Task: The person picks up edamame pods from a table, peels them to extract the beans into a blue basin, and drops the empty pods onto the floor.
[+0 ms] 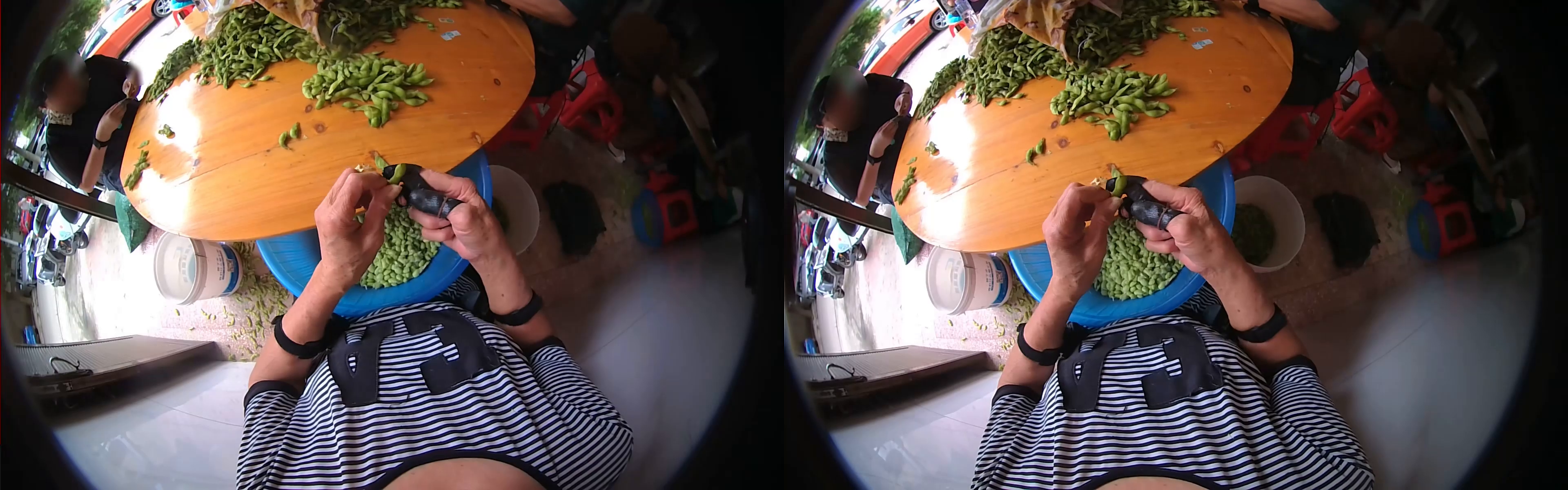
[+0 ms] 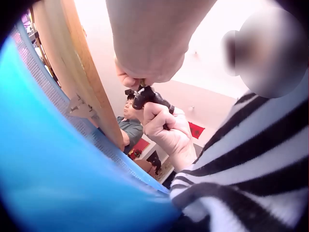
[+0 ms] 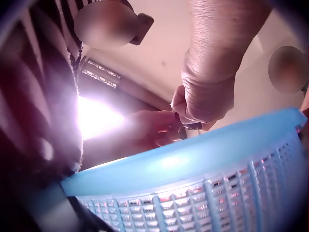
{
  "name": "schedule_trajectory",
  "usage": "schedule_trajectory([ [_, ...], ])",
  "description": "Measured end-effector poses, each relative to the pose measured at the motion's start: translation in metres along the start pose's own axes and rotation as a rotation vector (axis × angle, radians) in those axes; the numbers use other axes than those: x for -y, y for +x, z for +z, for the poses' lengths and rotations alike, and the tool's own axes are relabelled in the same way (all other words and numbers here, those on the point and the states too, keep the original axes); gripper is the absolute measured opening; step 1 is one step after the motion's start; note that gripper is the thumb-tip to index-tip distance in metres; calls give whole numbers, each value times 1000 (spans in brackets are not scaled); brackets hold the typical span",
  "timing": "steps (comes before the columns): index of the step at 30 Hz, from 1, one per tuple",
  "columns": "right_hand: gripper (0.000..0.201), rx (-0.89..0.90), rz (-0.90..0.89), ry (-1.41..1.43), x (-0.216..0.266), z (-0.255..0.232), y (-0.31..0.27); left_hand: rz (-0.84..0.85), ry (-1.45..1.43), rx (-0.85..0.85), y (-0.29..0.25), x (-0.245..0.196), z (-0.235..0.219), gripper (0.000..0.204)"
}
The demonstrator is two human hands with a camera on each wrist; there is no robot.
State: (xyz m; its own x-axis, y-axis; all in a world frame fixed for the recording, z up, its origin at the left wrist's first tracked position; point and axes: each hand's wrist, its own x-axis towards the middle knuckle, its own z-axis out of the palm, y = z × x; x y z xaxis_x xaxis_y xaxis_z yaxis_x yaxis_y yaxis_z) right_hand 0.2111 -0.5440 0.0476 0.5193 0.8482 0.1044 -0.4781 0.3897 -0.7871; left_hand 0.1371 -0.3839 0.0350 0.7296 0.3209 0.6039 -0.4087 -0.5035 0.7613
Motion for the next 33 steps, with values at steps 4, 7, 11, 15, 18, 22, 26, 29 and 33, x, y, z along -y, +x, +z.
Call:
schedule_trajectory([
  [4,33,36,29,134,-9,-11,-5,-472,-714,141,-5,0,-10,15],
  [7,40,-53,146,390,-12,-13,-10,-740,-1417,355,0,7,-16,23],
  [11,32,28,98,97,1,-15,-12,-773,-1228,329,4,0,-11,21],
  [15,36,-151,-209,-886,3,13,-7,-301,-279,317,4,-8,-8,23],
  [18,39,-157,-70,-920,11,12,-10,-127,90,299,6,-19,-10,23],
  [22,43,-199,-178,-1009,3,10,-10,-71,285,388,4,-17,-11,25],
  [26,43,-218,-204,-1062,3,8,-12,-182,215,560,7,-12,-20,30],
  [29,41,-253,-245,-1114,1,13,-10,-581,-290,566,15,-22,-23,26],
  [33,42,-369,-312,-1369,-12,29,-5,-725,-792,245,1,-12,-2,29],
])
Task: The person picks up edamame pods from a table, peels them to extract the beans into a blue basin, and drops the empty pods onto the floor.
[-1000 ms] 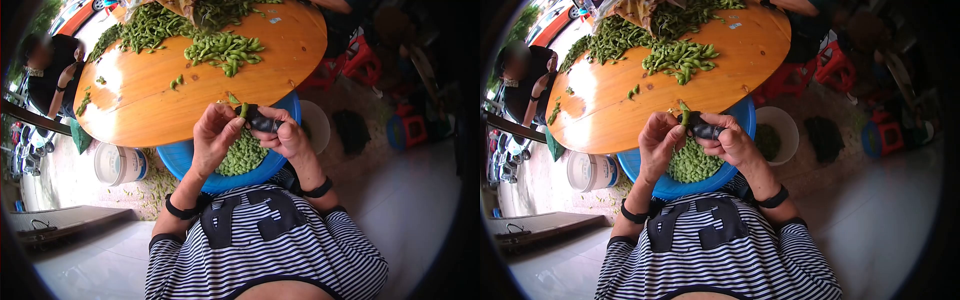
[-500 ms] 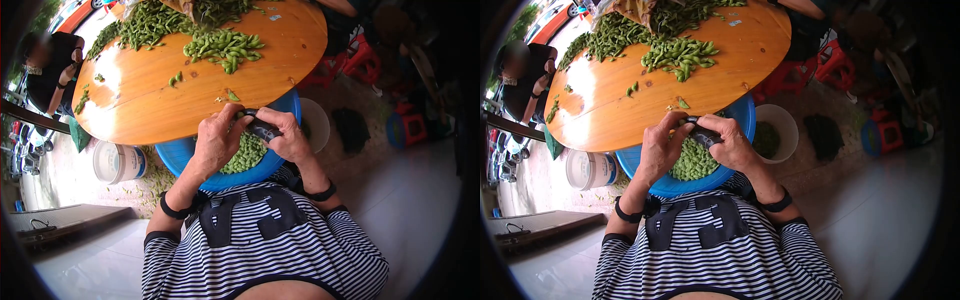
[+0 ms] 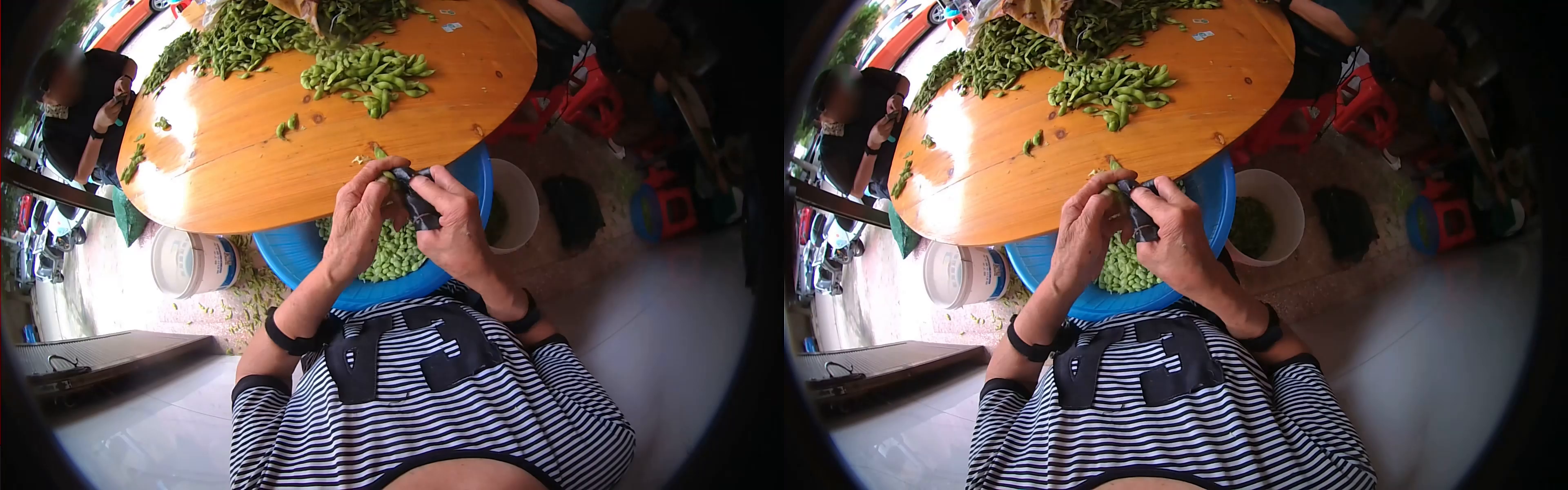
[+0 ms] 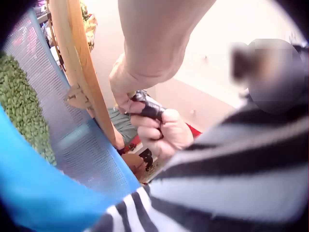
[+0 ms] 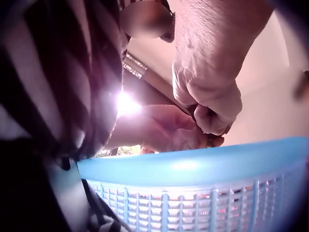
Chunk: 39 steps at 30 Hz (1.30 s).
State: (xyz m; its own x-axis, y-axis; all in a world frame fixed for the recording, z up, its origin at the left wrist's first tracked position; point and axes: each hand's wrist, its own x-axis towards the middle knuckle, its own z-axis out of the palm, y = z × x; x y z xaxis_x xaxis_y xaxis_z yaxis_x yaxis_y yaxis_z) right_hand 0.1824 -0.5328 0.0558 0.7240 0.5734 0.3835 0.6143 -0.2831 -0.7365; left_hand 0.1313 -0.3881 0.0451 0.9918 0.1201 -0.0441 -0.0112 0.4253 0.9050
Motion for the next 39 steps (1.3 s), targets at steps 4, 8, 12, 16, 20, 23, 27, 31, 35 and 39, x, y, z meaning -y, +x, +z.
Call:
schedule_trajectory([
  [4,57,-72,-131,-101,10,12,-3,142,30,-176,3,14,14,27],
  [8,60,-88,-144,-84,6,17,-5,87,-220,-193,3,13,18,28],
  [12,61,-88,-182,-102,6,17,-6,80,-423,-61,5,23,8,29],
  [16,60,-114,-245,-89,10,15,-4,48,-597,-15,-1,9,14,30],
  [20,46,-62,-113,54,5,6,0,27,-340,-113,0,2,9,21],
  [23,34,141,285,616,-4,-9,5,-70,10,42,-3,0,-16,22],
  [27,32,366,475,1431,-35,-21,4,-233,85,110,-4,-26,-20,25],
  [31,31,363,554,1557,-35,-21,6,-264,-97,-61,-3,-19,-12,24],
  [35,30,231,443,1039,-18,-13,-2,-190,-236,-145,-1,4,-12,18],
  [39,30,168,334,775,-10,-14,0,-178,-305,-101,-4,7,-10,17],
])
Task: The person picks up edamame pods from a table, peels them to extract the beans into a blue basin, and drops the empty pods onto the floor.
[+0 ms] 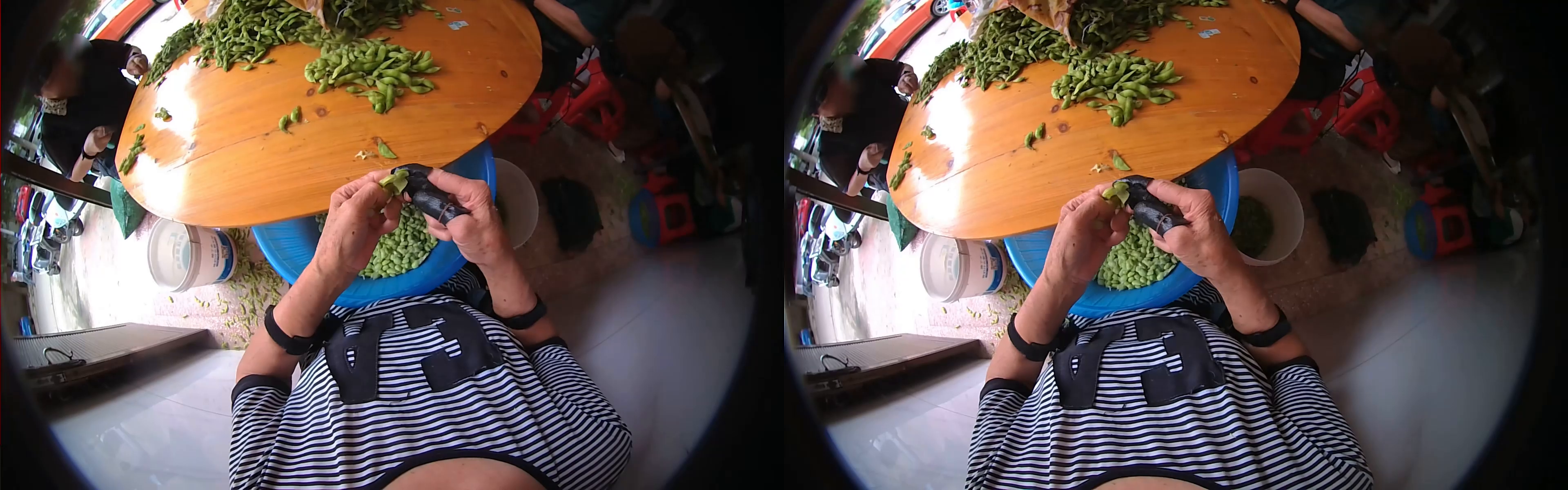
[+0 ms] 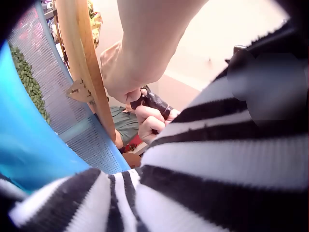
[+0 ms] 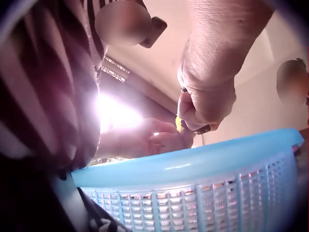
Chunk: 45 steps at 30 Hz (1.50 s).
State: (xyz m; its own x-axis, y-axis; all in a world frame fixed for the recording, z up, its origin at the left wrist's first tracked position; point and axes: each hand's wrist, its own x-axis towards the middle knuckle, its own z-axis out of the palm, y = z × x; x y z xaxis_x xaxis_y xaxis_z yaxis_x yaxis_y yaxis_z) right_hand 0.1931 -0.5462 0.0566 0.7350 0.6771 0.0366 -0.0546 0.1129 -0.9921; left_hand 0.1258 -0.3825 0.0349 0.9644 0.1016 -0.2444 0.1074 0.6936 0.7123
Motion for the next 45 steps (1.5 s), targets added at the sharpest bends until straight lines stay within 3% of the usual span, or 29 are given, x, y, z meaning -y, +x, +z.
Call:
schedule_trajectory([
  [2,33,5,82,218,-4,-8,-1,-16,-5,-1,-3,0,0,19],
  [4,35,71,-35,247,2,-26,-4,2,305,146,-9,-2,-4,26],
  [5,34,-113,-12,242,14,-31,-12,-6,543,221,-13,-4,-9,26],
  [6,32,-112,-19,155,24,-47,-19,-18,783,294,-16,-7,-14,28],
  [8,29,-217,25,-273,42,-81,-36,227,1272,497,-20,-20,-19,28],
  [9,31,-269,-80,-749,41,-99,-39,273,1241,490,-19,-32,-21,26],
  [10,34,-388,-156,-996,39,-108,-46,317,1210,485,-16,-46,-24,25],
  [11,36,-429,-59,-1182,37,-120,-51,179,1048,281,-13,-59,-27,21],
  [12,37,-470,42,-1368,37,-127,-54,216,1145,62,0,-70,-39,18],
  [13,37,-468,37,-1369,38,-127,-55,536,1380,-132,15,-82,-44,16],
  [14,37,-466,97,-1321,40,-127,-57,654,1499,-274,35,-94,-56,10],
  [15,37,-464,156,-1270,40,-126,-57,768,1606,-336,49,-103,-67,9],
  [16,37,-466,153,-1267,39,-123,-54,770,1610,-337,60,-109,-74,9],
  [18,36,-459,87,-1225,35,-112,-48,676,1963,-406,77,-116,-81,17],
  [19,32,-429,26,-1216,35,-108,-44,559,1996,-416,84,-117,-81,20],
  [22,29,-395,-53,-1158,33,-95,-34,508,2128,-460,90,-113,-81,15],
  [23,29,-386,-69,-1134,32,-91,-31,513,2130,-461,89,-112,-82,15],
  [25,29,-348,-121,-1110,30,-81,-24,724,2102,-473,87,-107,-87,12],
  [27,28,-289,-238,-1095,26,-71,-17,793,2069,-471,88,-109,-89,9],
  [29,36,-254,-230,-898,23,-59,-12,861,2031,-465,89,-109,-87,8],
  [31,41,-217,-174,-705,21,-43,-9,786,1612,-316,77,-113,-68,8],
  [32,43,-182,-118,-608,21,-36,-8,782,1610,-304,66,-108,-56,8],
  [33,43,-150,-159,-492,17,-28,-4,598,1081,-98,52,-101,-40,6],
  [34,41,-136,-38,-258,17,-18,-3,400,553,89,40,-92,-26,4],
  [36,36,8,79,191,10,-11,1,420,460,104,20,-64,-3,4],
  [37,32,2,77,276,10,-2,4,378,421,90,14,-52,1,4],
  [41,33,138,138,399,7,-3,5,404,410,71,7,-17,3,3],
  [45,33,111,146,380,6,0,3,415,347,43,5,-5,7,3],
])
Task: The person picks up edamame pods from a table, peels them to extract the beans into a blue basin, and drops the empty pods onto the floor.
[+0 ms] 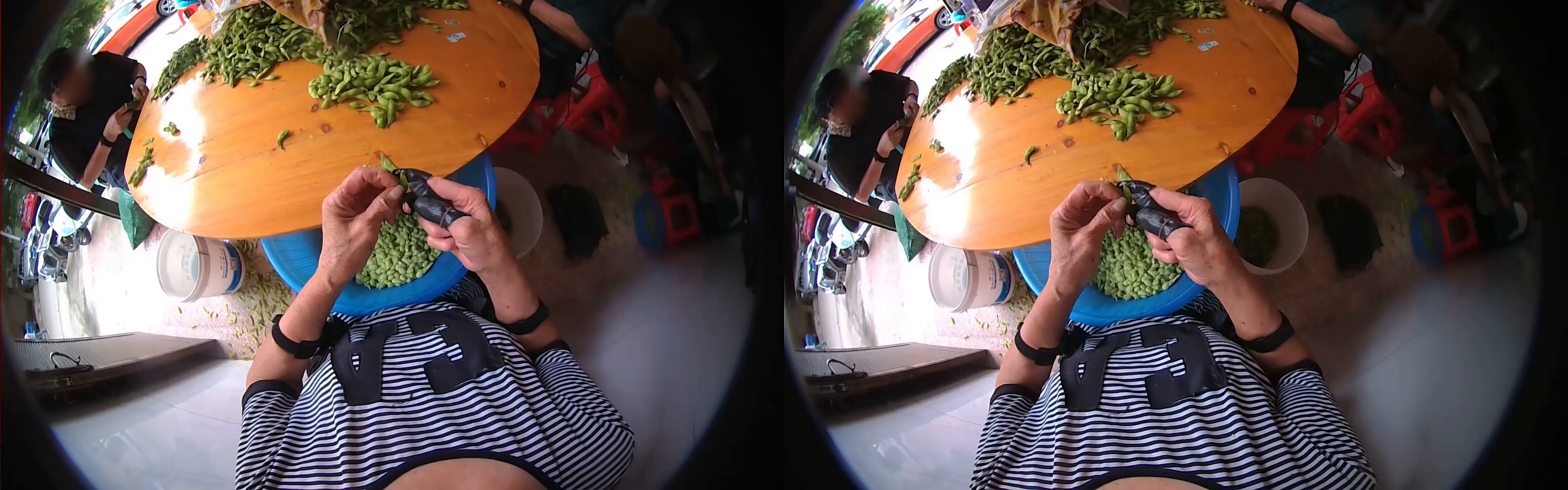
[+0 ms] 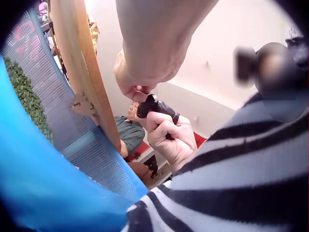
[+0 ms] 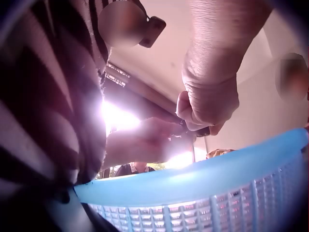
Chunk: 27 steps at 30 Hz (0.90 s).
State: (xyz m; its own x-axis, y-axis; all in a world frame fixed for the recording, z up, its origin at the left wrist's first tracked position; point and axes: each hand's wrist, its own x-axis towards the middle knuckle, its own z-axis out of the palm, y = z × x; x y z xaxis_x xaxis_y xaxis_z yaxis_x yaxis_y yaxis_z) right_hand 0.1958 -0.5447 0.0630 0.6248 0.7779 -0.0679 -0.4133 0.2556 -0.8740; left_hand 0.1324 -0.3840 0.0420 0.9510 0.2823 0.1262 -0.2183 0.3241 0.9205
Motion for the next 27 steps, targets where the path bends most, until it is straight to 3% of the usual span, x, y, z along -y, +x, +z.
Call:
schedule_trajectory([
  [4,34,-35,-13,-12,-6,-3,1,69,43,-42,-2,5,0,4],
  [6,35,-33,-19,-8,-8,-6,1,237,340,-35,-2,6,-1,5],
  [10,32,51,-54,52,-10,-13,1,351,395,-14,-2,5,-1,8],
  [12,32,117,-75,135,-13,-17,2,-99,-229,22,-3,-3,-3,11],
  [13,32,144,-32,236,-17,-20,3,-101,-230,24,-2,-3,-5,11],
  [15,33,172,15,336,-18,-22,3,-282,-521,80,2,3,-10,11],
  [18,33,170,22,300,-13,-17,0,-288,-467,64,2,2,-9,12],
  [20,34,-26,-22,-102,-10,-10,-3,-279,-378,30,1,0,-7,14],
  [21,34,-25,-22,-101,-11,-7,-2,-198,-224,51,-1,-1,-6,16],
  [23,38,-69,-461,-802,-12,-2,1,-116,-69,71,-3,-5,-7,18],
  [25,43,-3,-375,-876,-3,-9,-3,-147,-51,159,-5,-14,-16,20],
  [27,43,132,-525,-896,0,-12,-4,-198,19,180,-5,-15,-24,26],
])
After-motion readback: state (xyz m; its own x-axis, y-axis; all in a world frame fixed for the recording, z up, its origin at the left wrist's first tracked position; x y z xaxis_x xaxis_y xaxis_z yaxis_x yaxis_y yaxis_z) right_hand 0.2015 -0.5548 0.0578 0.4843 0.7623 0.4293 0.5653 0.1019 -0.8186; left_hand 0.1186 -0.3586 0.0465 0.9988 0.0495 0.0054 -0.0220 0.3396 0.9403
